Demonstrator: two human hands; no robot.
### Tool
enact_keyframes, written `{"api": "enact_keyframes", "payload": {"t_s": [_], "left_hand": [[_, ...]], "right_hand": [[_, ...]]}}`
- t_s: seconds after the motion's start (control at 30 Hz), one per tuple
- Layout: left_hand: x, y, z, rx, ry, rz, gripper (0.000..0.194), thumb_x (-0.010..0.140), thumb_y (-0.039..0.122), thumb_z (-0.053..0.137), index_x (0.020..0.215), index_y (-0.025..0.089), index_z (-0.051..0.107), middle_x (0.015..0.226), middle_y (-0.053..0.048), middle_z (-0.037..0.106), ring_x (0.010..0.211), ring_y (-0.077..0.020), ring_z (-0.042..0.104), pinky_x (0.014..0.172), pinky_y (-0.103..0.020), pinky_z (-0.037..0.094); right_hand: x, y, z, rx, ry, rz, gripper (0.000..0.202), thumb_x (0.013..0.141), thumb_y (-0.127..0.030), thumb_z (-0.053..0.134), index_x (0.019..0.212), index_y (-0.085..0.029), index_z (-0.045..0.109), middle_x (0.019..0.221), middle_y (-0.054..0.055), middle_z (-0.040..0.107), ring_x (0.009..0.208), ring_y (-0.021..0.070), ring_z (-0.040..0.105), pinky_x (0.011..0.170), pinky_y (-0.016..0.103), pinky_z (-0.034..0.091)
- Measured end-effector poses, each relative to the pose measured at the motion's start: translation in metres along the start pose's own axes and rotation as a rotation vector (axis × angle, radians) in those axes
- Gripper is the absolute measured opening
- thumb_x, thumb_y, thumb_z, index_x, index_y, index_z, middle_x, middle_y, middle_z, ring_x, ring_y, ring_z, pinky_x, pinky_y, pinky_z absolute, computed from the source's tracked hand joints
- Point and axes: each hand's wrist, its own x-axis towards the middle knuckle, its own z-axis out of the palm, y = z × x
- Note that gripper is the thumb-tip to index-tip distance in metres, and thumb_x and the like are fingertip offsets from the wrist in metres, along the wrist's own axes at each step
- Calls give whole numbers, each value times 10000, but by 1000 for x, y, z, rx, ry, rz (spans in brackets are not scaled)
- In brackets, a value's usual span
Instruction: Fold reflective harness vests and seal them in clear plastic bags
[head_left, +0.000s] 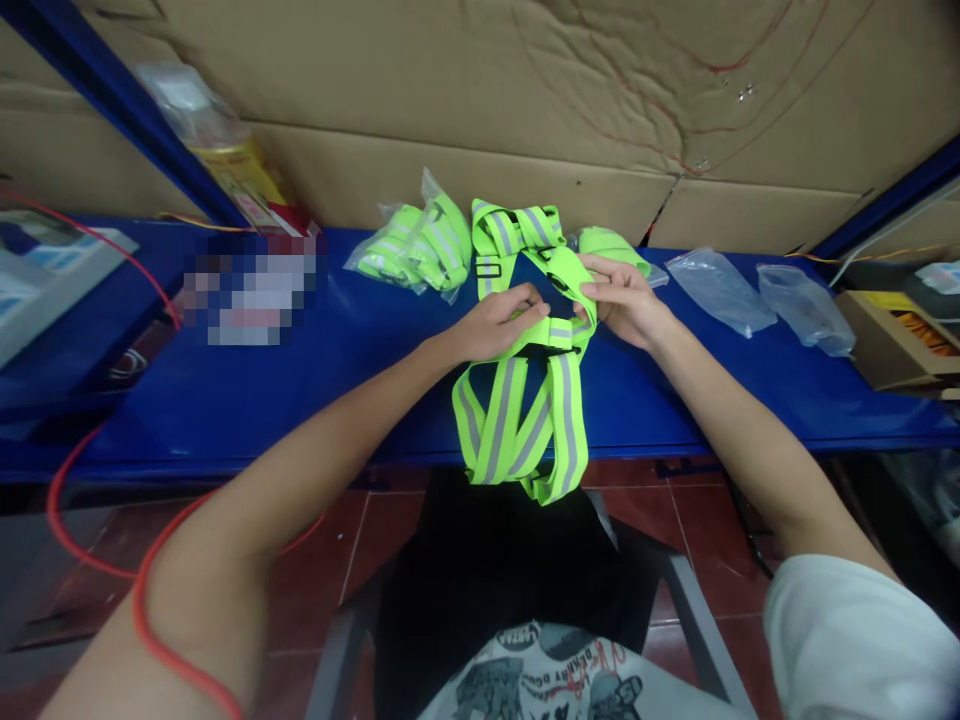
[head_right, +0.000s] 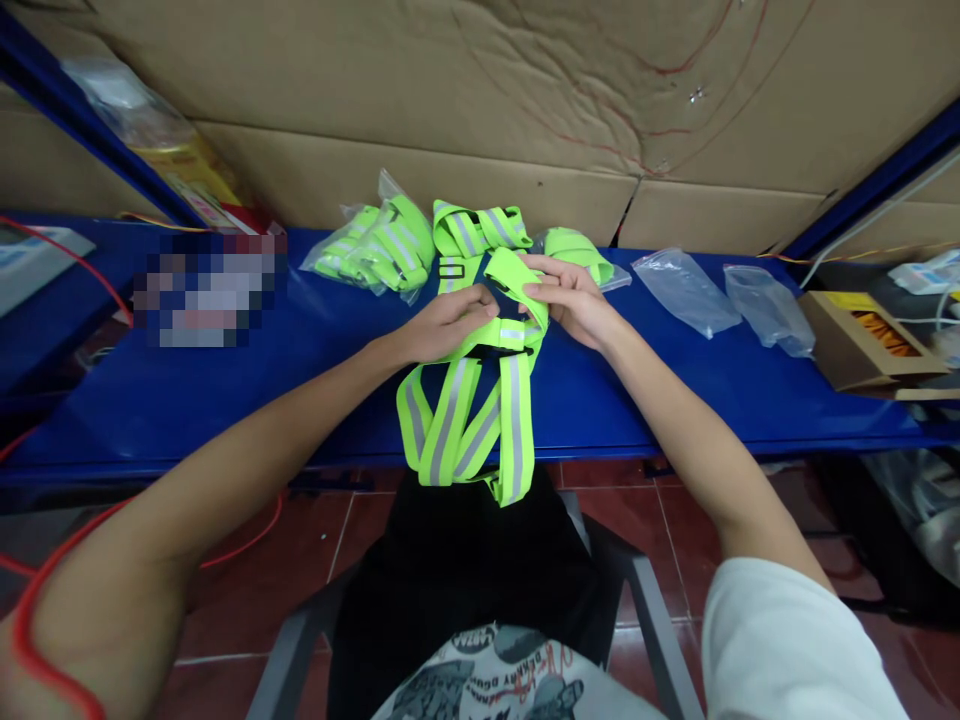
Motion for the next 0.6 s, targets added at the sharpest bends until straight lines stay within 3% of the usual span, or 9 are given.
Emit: {"api": "enact_keyframes", "payload": {"t_s": [0.1,0.2,0.33,0.47,0.6], "left_hand": [[1,-2,-4,35,-33,-17,260,1080,419,572,943,215,657,848,-18,651,760,-181,577,721,-335,426],[4,-8,0,-29,-28,51,94,973,267,646,1008,201,703,1008,-48,730,927,-197,663,855,-349,496],[8,-17,13,-224,33,91,224,949,345,746,1092,184,685,1120,-87,762,1056,-221,729,965,-375,547],[8,-15,17,-264,58,79,337,827,324,856,989,210,584,949,-18,728,892,-182,705,801,-302,517],[5,-8,15,-157,94,85,287,797,234,783,845,225,500,739,58,585,684,-118,504,662,-259,372]], "right_hand": [[1,0,-2,6,22,9,500,700,-406,1035,1120,-201,858,953,39,859,705,163,730,698,306,624],[1,1,-4,-16,-6,24,479,680,-419,1042,1065,-192,870,946,51,866,716,177,754,706,309,632],[0,5,-6,-87,-104,38,448,683,-466,1049,995,-196,874,873,45,853,773,207,790,761,332,648],[2,10,-7,-224,-155,-3,420,691,-460,1059,997,-229,889,916,28,853,815,177,766,765,299,618],[2,12,-8,-395,-253,-33,376,710,-436,1049,999,-243,904,1042,31,859,900,170,741,831,314,609]]}}
